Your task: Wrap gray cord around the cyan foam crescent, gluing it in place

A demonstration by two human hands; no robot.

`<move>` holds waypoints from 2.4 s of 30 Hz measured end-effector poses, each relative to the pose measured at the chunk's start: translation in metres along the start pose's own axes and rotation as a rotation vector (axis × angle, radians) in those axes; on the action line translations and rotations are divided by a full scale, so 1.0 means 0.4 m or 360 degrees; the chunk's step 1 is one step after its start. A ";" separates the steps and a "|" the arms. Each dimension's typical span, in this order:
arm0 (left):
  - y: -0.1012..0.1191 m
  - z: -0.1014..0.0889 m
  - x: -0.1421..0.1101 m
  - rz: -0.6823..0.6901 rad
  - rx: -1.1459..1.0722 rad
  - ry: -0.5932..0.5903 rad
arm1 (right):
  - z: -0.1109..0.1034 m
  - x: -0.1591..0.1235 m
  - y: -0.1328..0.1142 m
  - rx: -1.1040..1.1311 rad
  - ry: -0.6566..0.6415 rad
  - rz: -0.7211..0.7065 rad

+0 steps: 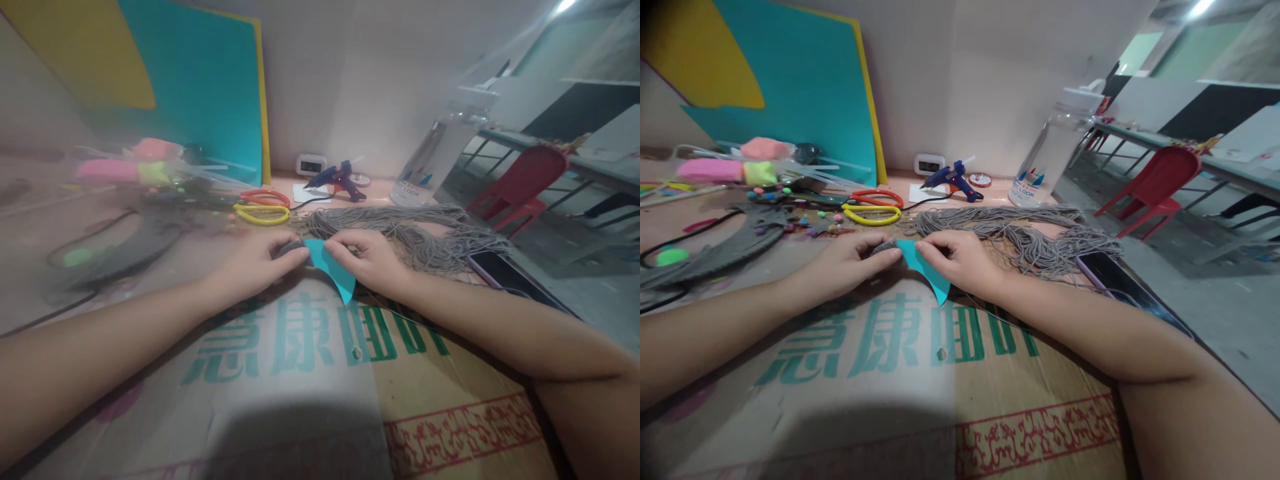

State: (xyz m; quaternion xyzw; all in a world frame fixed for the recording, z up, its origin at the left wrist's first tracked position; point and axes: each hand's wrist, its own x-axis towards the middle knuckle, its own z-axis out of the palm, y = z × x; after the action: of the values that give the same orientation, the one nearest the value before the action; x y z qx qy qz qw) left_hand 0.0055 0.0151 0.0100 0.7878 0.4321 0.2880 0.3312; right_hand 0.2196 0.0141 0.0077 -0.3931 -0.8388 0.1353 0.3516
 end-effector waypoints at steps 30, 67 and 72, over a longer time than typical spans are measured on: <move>-0.001 -0.003 0.003 -0.0051 -0.0001 0.0029 | 0.000 0.007 0.001 0.0037 -0.0110 0.0087; -0.012 -0.002 0.009 0.0052 0.0070 0.0008 | 0.000 0.007 0.000 0.0005 -0.0083 0.0013; -0.014 -0.001 0.005 0.0039 0.0045 0.0014 | 0.000 0.007 0.000 0.0006 -0.0091 0.0027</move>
State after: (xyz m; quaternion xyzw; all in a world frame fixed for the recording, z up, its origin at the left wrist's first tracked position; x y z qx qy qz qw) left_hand 0.0034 0.0193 0.0063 0.7964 0.4280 0.2893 0.3145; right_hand 0.2183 0.0160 0.0090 -0.3956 -0.8448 0.1510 0.3270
